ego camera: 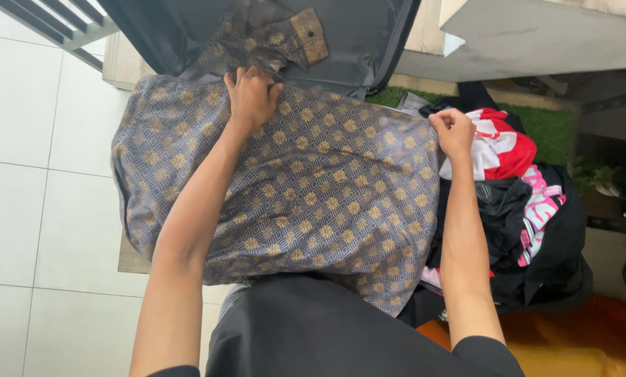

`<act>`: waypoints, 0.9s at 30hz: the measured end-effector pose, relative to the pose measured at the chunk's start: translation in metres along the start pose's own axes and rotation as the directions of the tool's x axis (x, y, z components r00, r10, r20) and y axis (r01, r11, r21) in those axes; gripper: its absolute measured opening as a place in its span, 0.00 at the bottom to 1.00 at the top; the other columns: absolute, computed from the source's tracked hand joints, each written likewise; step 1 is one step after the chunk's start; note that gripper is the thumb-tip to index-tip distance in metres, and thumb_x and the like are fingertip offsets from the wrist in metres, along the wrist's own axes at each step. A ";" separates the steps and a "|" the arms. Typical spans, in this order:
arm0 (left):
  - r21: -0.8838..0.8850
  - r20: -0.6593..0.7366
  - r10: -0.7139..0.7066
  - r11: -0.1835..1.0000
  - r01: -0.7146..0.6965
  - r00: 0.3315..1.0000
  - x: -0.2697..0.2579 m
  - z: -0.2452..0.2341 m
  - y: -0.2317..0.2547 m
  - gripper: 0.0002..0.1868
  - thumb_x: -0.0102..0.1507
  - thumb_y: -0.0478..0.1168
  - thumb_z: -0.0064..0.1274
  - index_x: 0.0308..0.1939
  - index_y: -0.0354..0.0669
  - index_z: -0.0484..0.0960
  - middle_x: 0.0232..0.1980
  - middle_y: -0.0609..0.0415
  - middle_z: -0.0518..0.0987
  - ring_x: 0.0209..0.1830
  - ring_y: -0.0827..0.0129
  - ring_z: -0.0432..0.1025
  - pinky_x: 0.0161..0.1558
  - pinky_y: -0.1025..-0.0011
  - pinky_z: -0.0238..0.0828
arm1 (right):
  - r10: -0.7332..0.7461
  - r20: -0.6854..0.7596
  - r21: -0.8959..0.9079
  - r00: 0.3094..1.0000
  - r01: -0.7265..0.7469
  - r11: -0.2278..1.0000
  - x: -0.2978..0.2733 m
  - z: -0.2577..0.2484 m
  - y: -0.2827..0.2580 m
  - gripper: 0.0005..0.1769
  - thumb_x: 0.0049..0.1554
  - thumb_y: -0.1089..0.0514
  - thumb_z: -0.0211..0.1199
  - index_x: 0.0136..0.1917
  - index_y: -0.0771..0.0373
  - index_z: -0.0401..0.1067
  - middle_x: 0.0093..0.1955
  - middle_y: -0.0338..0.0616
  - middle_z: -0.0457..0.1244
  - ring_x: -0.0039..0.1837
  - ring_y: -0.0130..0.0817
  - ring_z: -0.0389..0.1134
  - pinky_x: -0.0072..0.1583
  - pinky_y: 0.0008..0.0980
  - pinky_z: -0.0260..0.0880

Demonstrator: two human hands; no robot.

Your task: The person folds a black garment and places it into a suitcase, then picks up a patterned shirt, shakes it out, and arranges it in the suitcase.

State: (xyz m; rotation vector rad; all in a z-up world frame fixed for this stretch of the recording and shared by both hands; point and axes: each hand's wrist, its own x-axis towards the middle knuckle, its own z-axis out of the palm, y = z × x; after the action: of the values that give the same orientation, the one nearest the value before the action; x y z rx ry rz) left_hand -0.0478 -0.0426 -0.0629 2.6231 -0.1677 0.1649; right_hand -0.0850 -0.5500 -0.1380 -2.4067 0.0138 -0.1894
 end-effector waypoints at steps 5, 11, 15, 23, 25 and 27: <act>0.096 0.002 -0.025 0.995 0.024 1.000 -0.002 0.009 0.009 0.18 0.64 0.44 0.60 0.50 0.33 0.82 0.53 0.39 0.76 0.62 0.43 0.65 0.68 0.33 0.42 | -0.016 -0.302 0.095 0.953 0.047 0.994 -0.022 -0.006 -0.011 0.13 0.61 0.58 0.69 0.56 0.67 0.76 0.47 0.49 0.70 0.51 0.40 0.73 0.56 0.37 0.71; 0.174 -0.180 0.232 0.964 -0.201 0.956 -0.058 -0.006 0.032 0.28 0.67 0.42 0.58 0.67 0.31 0.72 0.74 0.29 0.63 0.79 0.40 0.52 0.78 0.37 0.32 | -0.211 -0.280 -0.280 0.936 0.131 0.951 -0.093 -0.004 -0.110 0.18 0.61 0.56 0.68 0.61 0.67 0.73 0.64 0.58 0.65 0.66 0.57 0.64 0.68 0.51 0.59; 0.214 -0.104 0.340 0.926 -0.312 0.935 -0.113 -0.028 0.037 0.32 0.68 0.43 0.57 0.73 0.31 0.71 0.79 0.26 0.55 0.82 0.39 0.44 0.79 0.41 0.27 | -0.170 -0.275 -0.369 0.946 0.060 0.927 -0.148 -0.001 -0.148 0.23 0.62 0.52 0.68 0.65 0.67 0.72 0.69 0.65 0.60 0.70 0.59 0.60 0.69 0.52 0.54; 0.078 -0.365 -0.081 0.990 0.117 0.927 -0.249 -0.102 -0.012 0.15 0.72 0.37 0.55 0.60 0.32 0.80 0.75 0.39 0.69 0.81 0.48 0.57 0.81 0.44 0.37 | 0.467 -0.541 0.355 0.700 -0.313 0.881 -0.253 0.001 -0.106 0.20 0.66 0.50 0.61 0.61 0.68 0.73 0.57 0.52 0.71 0.58 0.43 0.73 0.61 0.38 0.71; 0.045 -0.441 -0.145 0.982 0.183 0.886 -0.283 -0.112 -0.026 0.13 0.72 0.36 0.55 0.58 0.32 0.81 0.72 0.41 0.72 0.79 0.48 0.61 0.80 0.44 0.41 | 0.448 -0.571 0.311 0.688 -0.324 0.894 -0.276 0.006 -0.109 0.20 0.65 0.51 0.62 0.61 0.69 0.73 0.57 0.52 0.71 0.59 0.43 0.73 0.61 0.38 0.72; -0.064 -0.632 -0.288 0.944 0.323 0.719 -0.315 -0.118 -0.039 0.13 0.70 0.35 0.54 0.57 0.33 0.80 0.68 0.40 0.73 0.72 0.47 0.64 0.72 0.48 0.52 | 0.425 -0.593 0.266 0.684 -0.332 0.905 -0.294 0.012 -0.120 0.20 0.64 0.51 0.63 0.61 0.70 0.72 0.57 0.52 0.70 0.59 0.44 0.74 0.62 0.39 0.72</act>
State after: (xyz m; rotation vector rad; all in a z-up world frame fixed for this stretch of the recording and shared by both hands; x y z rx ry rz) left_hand -0.3623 0.0769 -0.0257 2.4359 0.5144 0.9332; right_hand -0.3790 -0.4342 -0.1062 -2.0265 0.7913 -0.7833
